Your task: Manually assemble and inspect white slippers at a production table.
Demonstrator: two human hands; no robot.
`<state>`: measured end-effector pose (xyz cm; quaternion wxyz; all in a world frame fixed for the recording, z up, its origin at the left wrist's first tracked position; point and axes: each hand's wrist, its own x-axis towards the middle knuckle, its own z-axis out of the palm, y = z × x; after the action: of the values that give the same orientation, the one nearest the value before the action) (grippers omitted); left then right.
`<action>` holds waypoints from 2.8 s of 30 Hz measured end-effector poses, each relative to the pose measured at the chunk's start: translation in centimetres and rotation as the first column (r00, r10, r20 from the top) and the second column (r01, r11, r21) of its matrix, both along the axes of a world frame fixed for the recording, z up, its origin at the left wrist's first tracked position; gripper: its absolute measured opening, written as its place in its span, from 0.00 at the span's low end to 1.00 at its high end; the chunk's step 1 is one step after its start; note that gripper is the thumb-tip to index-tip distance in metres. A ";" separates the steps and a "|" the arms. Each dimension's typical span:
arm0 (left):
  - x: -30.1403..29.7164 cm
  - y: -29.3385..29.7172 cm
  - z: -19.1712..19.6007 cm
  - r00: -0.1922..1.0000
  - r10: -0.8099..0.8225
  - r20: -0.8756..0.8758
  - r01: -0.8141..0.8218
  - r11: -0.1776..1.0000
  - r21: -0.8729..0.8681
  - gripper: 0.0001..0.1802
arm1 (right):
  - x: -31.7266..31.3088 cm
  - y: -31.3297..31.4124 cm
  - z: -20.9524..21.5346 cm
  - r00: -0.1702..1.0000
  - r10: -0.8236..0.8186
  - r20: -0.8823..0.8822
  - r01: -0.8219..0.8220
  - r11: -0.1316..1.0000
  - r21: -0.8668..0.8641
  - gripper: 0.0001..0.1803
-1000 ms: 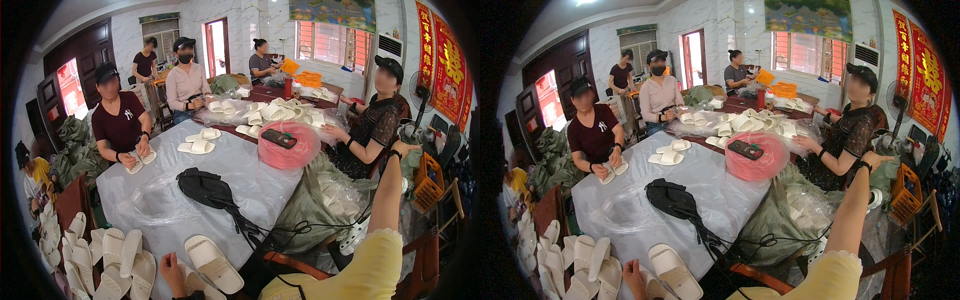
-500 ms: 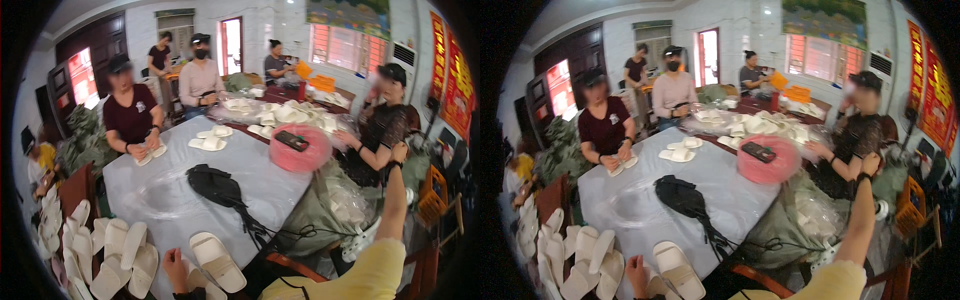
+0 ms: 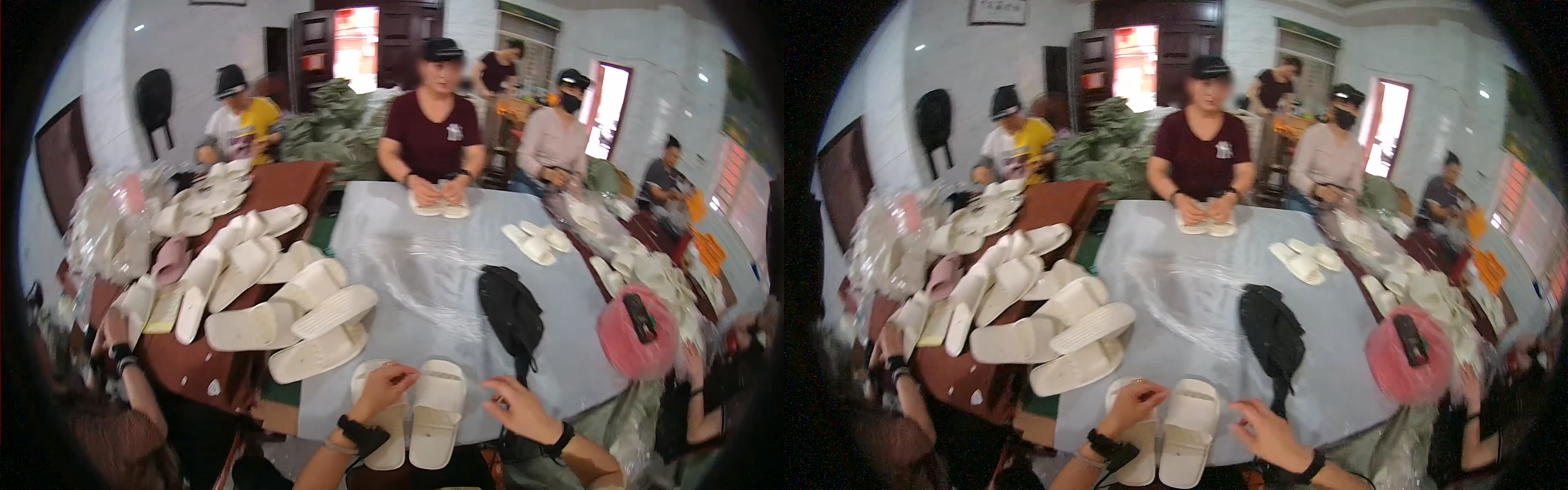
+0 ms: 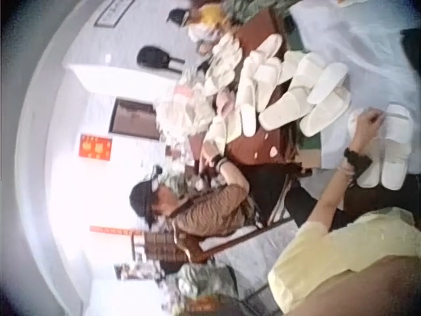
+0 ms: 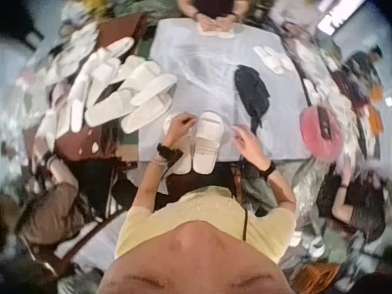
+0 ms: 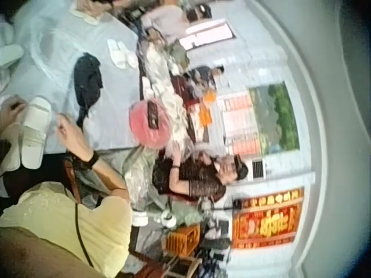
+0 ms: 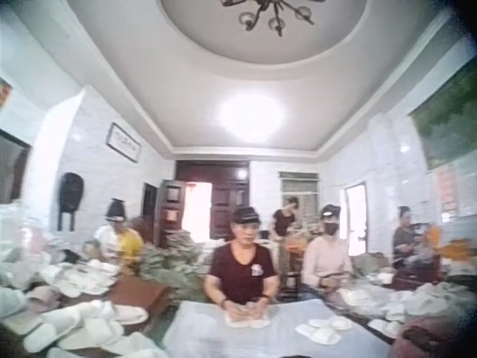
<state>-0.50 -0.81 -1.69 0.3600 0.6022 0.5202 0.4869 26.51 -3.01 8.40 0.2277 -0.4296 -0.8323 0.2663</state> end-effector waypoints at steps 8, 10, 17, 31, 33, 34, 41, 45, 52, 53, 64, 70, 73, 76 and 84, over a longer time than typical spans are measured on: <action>-1.1 -1.0 1.6 0.999 0.033 -0.006 -0.034 0.999 -0.041 0.11 | -10.6 0.7 5.5 0.762 0.491 -0.422 -0.602 0.776 -0.186 0.44; -0.8 -1.1 1.0 0.998 -0.013 0.069 0.006 0.995 0.102 0.11 | -13.3 -1.5 8.0 0.649 0.625 -0.433 -0.740 0.651 -0.169 0.43; 1.8 1.0 -0.5 0.998 0.004 -0.065 0.009 0.978 0.208 0.09 | -19.8 -10.9 15.8 0.252 0.640 -0.726 -0.966 0.123 -0.227 0.27; 1.1 0.4 -1.0 0.972 0.150 -0.183 -0.101 0.962 0.254 0.08 | -20.9 -16.6 18.5 0.129 0.544 -0.829 -0.792 -0.447 -0.416 0.37; 1.1 0.0 -0.7 0.977 0.145 -0.160 -0.104 0.966 0.239 0.08 | -21.5 -17.2 17.9 0.081 0.539 -0.838 -0.716 -0.553 -0.425 0.35; 1.2 -0.1 -0.6 0.977 0.151 -0.152 -0.112 0.965 0.238 0.08 | -22.1 -17.4 17.3 0.036 0.530 -0.847 -0.632 -0.644 -0.430 0.34; 1.2 0.1 -1.4 0.974 0.151 -0.170 -0.109 0.967 0.232 0.08 | -22.3 -19.3 15.3 -0.052 0.367 -0.929 -0.616 -0.744 -0.259 0.34; 1.1 0.3 -1.7 0.963 0.165 -0.211 -0.107 0.959 0.263 0.09 | -22.7 -19.6 15.1 -0.021 0.378 -0.926 -0.519 -0.795 -0.313 0.36; 1.0 0.1 -2.4 0.964 0.166 -0.209 -0.107 0.958 0.267 0.08 | -19.8 -20.1 13.9 0.070 0.269 -0.961 -0.380 -0.883 -0.275 0.38; 1.3 0.1 -2.0 0.967 0.179 -0.179 -0.119 0.945 0.304 0.08 | -19.4 -19.7 14.0 0.066 0.265 -0.962 -0.369 -0.889 -0.270 0.38; 1.5 0.1 -1.3 0.964 0.175 -0.200 -0.112 0.950 0.292 0.06 | -18.9 -20.0 12.7 0.021 0.314 -0.949 -0.274 -0.911 -0.307 0.37; 1.7 -0.1 -1.3 0.974 0.134 -0.183 -0.088 0.967 0.239 0.07 | -19.2 -20.0 13.1 0.014 0.400 -0.916 -0.302 -0.872 -0.385 0.37; 2.2 0.5 -0.5 0.972 0.076 -0.220 -0.025 0.974 0.225 0.07 | -18.9 -19.2 11.2 0.030 0.379 -0.925 -0.435 -0.828 -0.354 0.36; 1.4 0.2 -1.4 0.969 0.136 -0.206 -0.068 0.949 0.308 0.08 | -17.5 -15.6 10.8 0.023 0.490 -0.872 -0.695 -0.619 -0.366 0.28; 1.2 -0.2 0.9 0.969 0.193 -0.157 -0.156 0.963 0.221 0.09 | -10.8 -0.2 2.6 0.731 0.595 -0.335 -0.682 0.650 -0.335 0.22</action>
<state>0.70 -1.04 -0.78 0.2032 0.6287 0.5480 0.5130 15.74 -3.23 11.05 0.0967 -0.1187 -0.8216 0.5492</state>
